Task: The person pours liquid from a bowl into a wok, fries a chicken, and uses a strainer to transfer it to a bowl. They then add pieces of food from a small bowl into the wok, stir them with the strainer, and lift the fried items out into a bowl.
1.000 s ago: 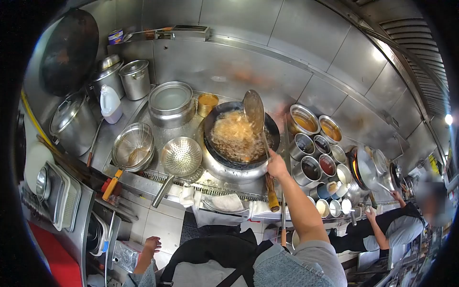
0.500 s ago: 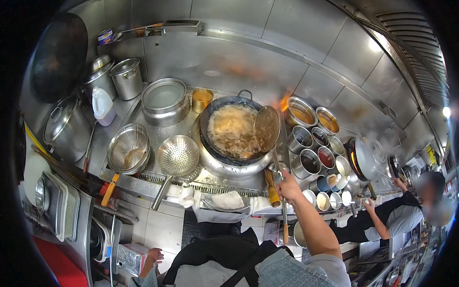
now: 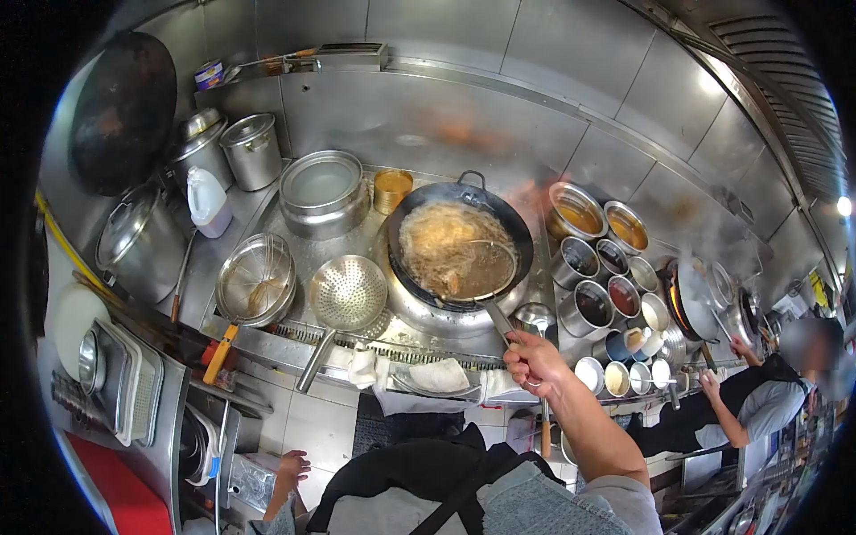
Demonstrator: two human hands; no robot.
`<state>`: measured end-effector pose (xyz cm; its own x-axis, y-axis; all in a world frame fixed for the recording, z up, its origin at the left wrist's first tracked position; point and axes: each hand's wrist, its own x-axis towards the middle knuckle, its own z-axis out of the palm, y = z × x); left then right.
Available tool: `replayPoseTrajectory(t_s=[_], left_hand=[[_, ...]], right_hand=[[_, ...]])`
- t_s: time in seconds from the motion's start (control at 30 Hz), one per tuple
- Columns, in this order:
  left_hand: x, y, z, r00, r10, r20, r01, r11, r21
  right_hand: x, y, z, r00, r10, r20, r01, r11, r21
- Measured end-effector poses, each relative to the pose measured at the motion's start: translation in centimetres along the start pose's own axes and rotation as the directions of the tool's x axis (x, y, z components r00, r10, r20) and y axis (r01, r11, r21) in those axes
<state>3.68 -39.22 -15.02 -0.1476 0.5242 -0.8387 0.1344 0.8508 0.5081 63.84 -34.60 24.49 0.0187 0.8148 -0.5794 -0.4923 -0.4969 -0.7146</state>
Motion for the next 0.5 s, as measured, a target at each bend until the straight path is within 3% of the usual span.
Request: replayPoseTrajectory(t_s=[0.1,0.17,0.2,0.33,0.47,0.5], left_hand=[[-0.1,-1.8,-0.7,0.998,-0.043,-0.046,0.043,0.999,0.017],[0.1,-3.3,-2.1,0.994,-0.09,0.055,0.095,0.991,-0.099],[0.1,-3.5,-3.4,0.97,-0.158,0.187,0.194,0.962,-0.192],[-0.5,-5.2,-3.6,0.976,-0.195,0.098,0.208,0.969,-0.136],[-0.6,-6.6,-4.9,0.969,-0.147,0.198,0.2,0.939,-0.281],[-0.1,-6.7,-4.9,0.959,-0.195,0.205,0.25,0.923,-0.292]], right_hand=[[0.1,0.4,-0.7,0.996,0.009,0.085,-0.014,0.998,0.066],[0.0,1.1,-1.3,0.989,-0.01,0.145,-0.007,0.993,0.116],[0.1,1.3,-1.5,0.988,-0.016,0.155,-0.002,0.993,0.116],[0.1,1.6,-1.7,0.986,-0.03,0.164,0.006,0.989,0.147],[0.2,0.5,-1.4,0.98,-0.06,0.188,0.032,0.988,0.15],[0.4,0.1,-1.2,0.981,-0.07,0.18,0.046,0.99,0.133]])
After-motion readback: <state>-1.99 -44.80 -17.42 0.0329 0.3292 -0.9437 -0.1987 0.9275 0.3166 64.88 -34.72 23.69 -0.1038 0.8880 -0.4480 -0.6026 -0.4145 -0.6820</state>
